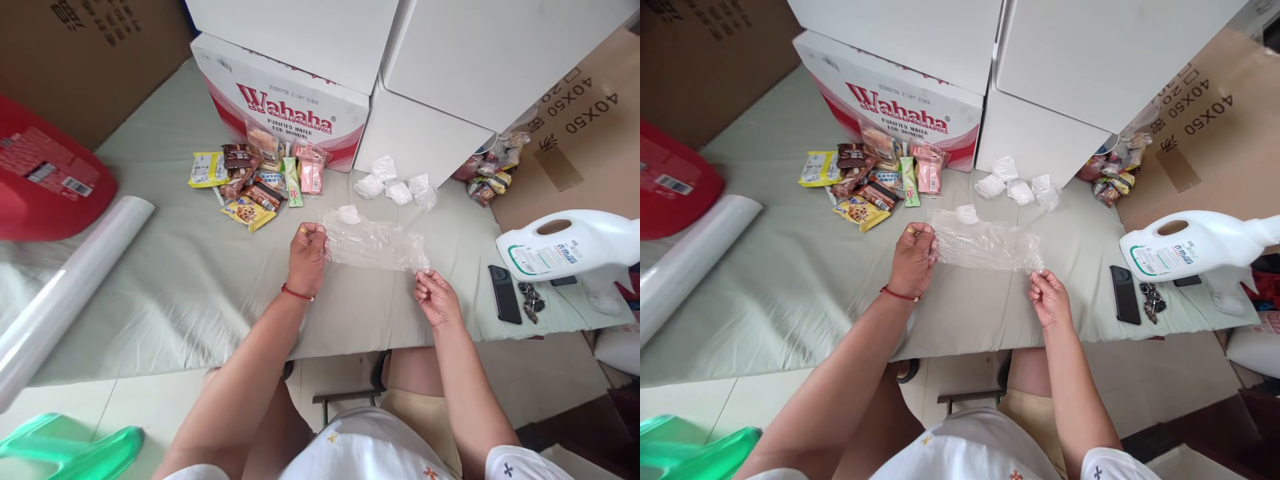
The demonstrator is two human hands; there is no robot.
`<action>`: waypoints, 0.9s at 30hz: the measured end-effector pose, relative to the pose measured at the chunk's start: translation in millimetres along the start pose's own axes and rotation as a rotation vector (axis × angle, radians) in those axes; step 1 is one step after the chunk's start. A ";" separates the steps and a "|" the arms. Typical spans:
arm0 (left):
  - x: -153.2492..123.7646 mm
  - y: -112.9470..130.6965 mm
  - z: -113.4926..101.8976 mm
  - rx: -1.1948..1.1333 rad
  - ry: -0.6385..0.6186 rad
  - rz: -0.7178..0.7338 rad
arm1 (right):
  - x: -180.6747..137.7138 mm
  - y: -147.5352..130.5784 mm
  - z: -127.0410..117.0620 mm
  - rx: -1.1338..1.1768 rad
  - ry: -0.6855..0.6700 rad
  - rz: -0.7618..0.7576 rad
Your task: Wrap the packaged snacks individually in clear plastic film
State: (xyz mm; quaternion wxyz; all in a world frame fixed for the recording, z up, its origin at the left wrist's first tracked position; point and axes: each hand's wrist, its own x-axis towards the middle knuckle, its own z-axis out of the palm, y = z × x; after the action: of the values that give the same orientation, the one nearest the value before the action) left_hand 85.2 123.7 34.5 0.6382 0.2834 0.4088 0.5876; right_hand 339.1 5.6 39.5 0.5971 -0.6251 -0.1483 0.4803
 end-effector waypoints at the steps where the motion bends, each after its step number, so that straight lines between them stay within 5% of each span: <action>1: 0.2 1.4 -0.6 0.017 -0.010 -0.001 | 0.4 0.8 -2.3 -0.074 0.004 -0.020; 7: 10.3 13.5 -16.3 0.337 -0.169 -0.154 | 20.2 0.0 -1.5 -0.313 0.135 -0.196; 14: 24.6 23.5 -38.5 0.624 -0.128 -0.061 | 56.4 -25.0 4.6 -0.468 0.291 -0.471; 23: 33.2 22.3 -52.0 0.662 -0.157 -0.047 | 102.1 -30.7 42.5 -0.942 0.033 -0.453; 27: 34.0 20.4 -53.8 0.943 0.039 0.169 | 117.7 -23.1 63.3 -0.986 -0.018 -0.344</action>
State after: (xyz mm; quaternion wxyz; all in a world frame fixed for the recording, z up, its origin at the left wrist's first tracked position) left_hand 27.8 153.7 18.1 0.3822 0.5634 0.6181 0.3930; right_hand 357.0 138.8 21.2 0.3007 -0.7945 -0.4627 0.2537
